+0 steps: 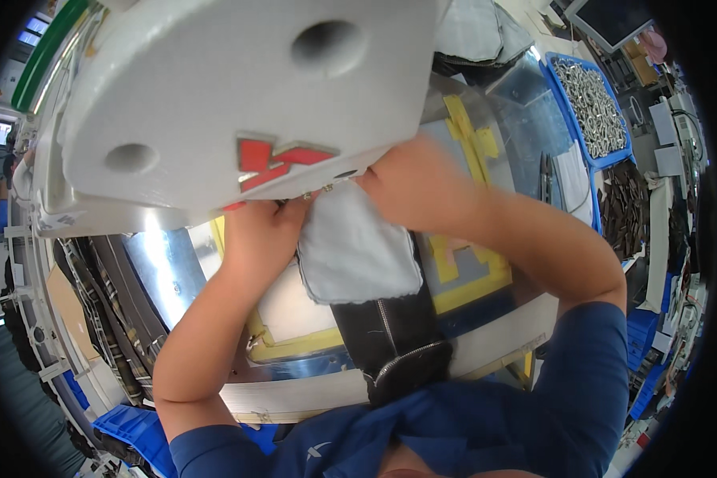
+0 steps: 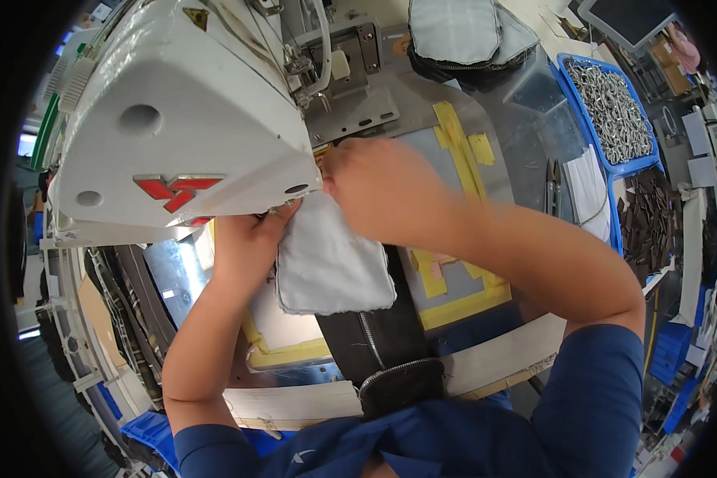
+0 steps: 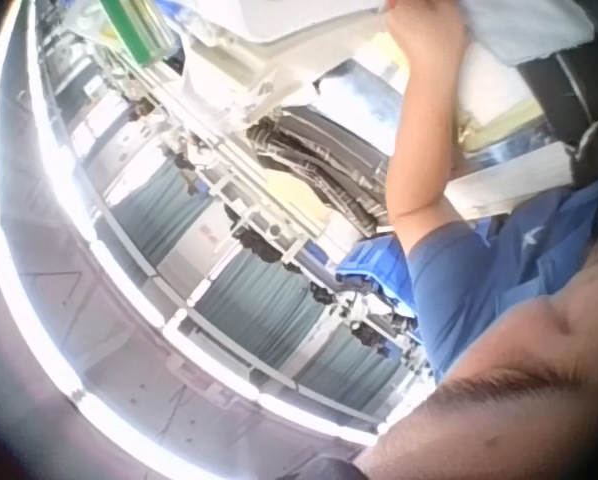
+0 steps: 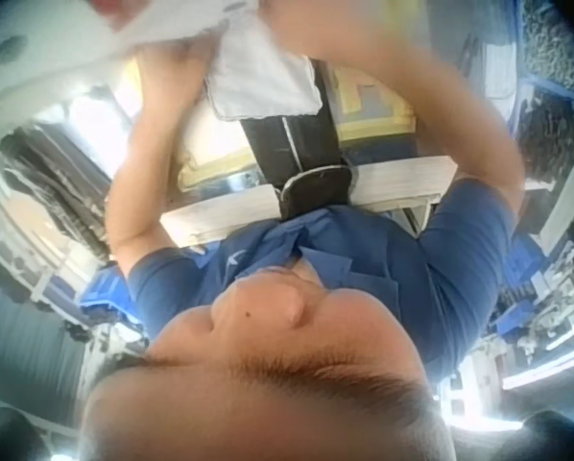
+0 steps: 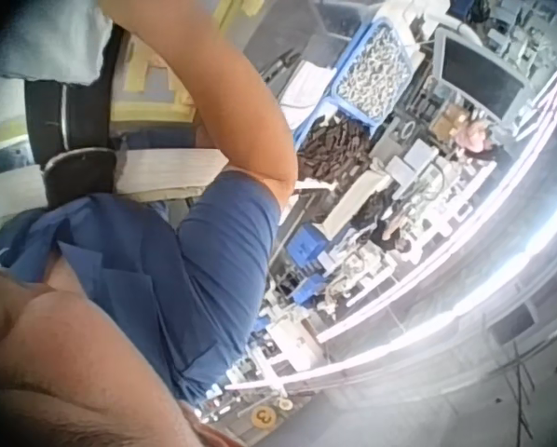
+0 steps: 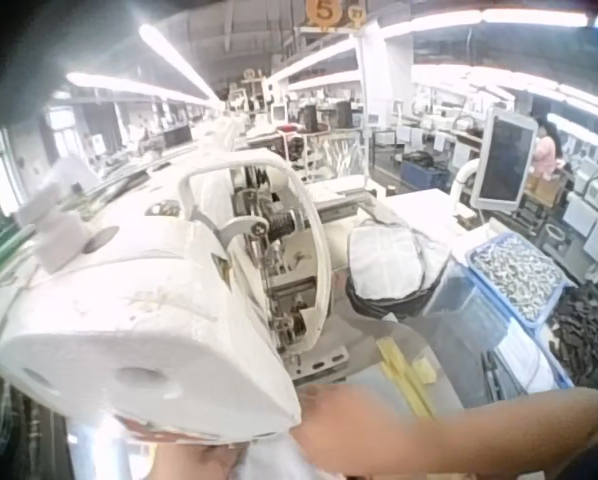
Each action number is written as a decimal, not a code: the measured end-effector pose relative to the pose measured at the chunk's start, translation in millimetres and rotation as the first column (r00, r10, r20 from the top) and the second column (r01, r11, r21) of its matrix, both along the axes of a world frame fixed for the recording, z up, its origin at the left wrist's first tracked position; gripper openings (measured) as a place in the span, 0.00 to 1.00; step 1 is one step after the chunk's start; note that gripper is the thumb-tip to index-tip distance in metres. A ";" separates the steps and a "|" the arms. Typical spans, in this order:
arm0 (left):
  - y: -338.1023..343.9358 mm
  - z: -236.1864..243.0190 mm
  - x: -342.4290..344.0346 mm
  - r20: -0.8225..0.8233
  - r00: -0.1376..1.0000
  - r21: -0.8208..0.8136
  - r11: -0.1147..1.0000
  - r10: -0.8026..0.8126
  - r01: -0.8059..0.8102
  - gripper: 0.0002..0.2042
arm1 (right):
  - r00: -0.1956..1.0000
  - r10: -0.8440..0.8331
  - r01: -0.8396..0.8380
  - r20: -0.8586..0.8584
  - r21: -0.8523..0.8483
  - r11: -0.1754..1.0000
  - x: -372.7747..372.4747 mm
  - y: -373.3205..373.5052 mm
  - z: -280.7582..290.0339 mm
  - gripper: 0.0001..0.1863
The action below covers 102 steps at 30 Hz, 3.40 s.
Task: The person operates an industrial sewing machine to attach zippers and fabric pieces to small pouches. They repeatedly align the zipper with the pouch opening, sew along the edge, and then inspect the finished seam. The person handles multiple pouches, including plaid and solid-colored ones, in a repetitive assembly sequence.
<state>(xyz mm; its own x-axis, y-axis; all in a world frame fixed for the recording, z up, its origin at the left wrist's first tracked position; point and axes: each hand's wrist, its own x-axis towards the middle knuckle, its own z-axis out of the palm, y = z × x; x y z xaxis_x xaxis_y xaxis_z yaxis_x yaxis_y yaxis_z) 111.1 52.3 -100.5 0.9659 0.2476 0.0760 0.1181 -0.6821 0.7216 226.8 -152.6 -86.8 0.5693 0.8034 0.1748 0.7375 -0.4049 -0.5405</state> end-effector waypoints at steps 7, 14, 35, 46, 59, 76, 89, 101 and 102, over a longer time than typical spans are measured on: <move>12.8 -3.6 11.1 -0.134 0.991 0.179 0.982 -0.029 0.053 0.12 | 0.999 -0.002 -0.002 -0.044 -0.095 0.995 14.7 3.0 -4.0 0.13; 13.7 -7.4 12.3 0.036 0.994 0.256 0.963 -0.100 0.088 0.11 | 0.997 0.008 -0.014 -0.076 -0.084 0.996 26.9 5.9 -1.4 0.15; 22.8 -7.9 22.3 0.103 0.978 0.222 0.963 -0.181 0.155 0.10 | 0.976 -0.041 -0.011 -0.216 -0.236 0.972 36.7 13.1 13.3 0.14; 25.0 -14.2 20.6 0.131 0.969 0.461 0.878 -0.210 0.128 0.14 | 0.979 -0.089 0.044 -0.184 -0.234 0.971 37.4 18.0 2.6 0.11; 18.6 -18.2 14.3 0.136 0.980 0.168 0.978 -0.143 0.120 0.12 | 0.994 -0.070 0.054 -0.082 -0.178 0.983 40.2 4.4 0.6 0.15; 13.1 -11.3 9.8 -0.016 0.990 0.189 0.972 -0.138 0.138 0.11 | 0.998 -0.035 0.029 -0.058 -0.103 0.994 39.1 -0.3 -2.0 0.16; 6.7 -10.8 9.4 -0.063 0.996 0.160 0.984 -0.065 0.075 0.12 | 0.998 -0.053 0.054 0.015 -0.103 0.993 40.2 -5.6 -11.0 0.17; 21.0 -11.4 5.3 -0.206 0.975 0.351 0.924 -0.079 0.149 0.14 | 0.999 -0.021 0.017 -0.036 -0.102 0.995 35.6 -1.5 -0.4 0.17; 17.2 -2.3 6.4 -0.250 0.967 0.334 0.932 -0.057 0.141 0.14 | 0.999 -0.016 0.013 -0.030 -0.095 0.995 36.4 -1.5 -2.3 0.17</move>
<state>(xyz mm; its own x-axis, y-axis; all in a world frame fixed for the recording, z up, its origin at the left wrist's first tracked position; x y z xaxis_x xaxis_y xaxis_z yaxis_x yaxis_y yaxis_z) 117.4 69.5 -102.7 0.9849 0.1485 -0.0892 0.1720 -0.9011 0.3981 263.2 -154.1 -89.0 0.5850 0.8071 0.0804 0.7145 -0.4659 -0.5219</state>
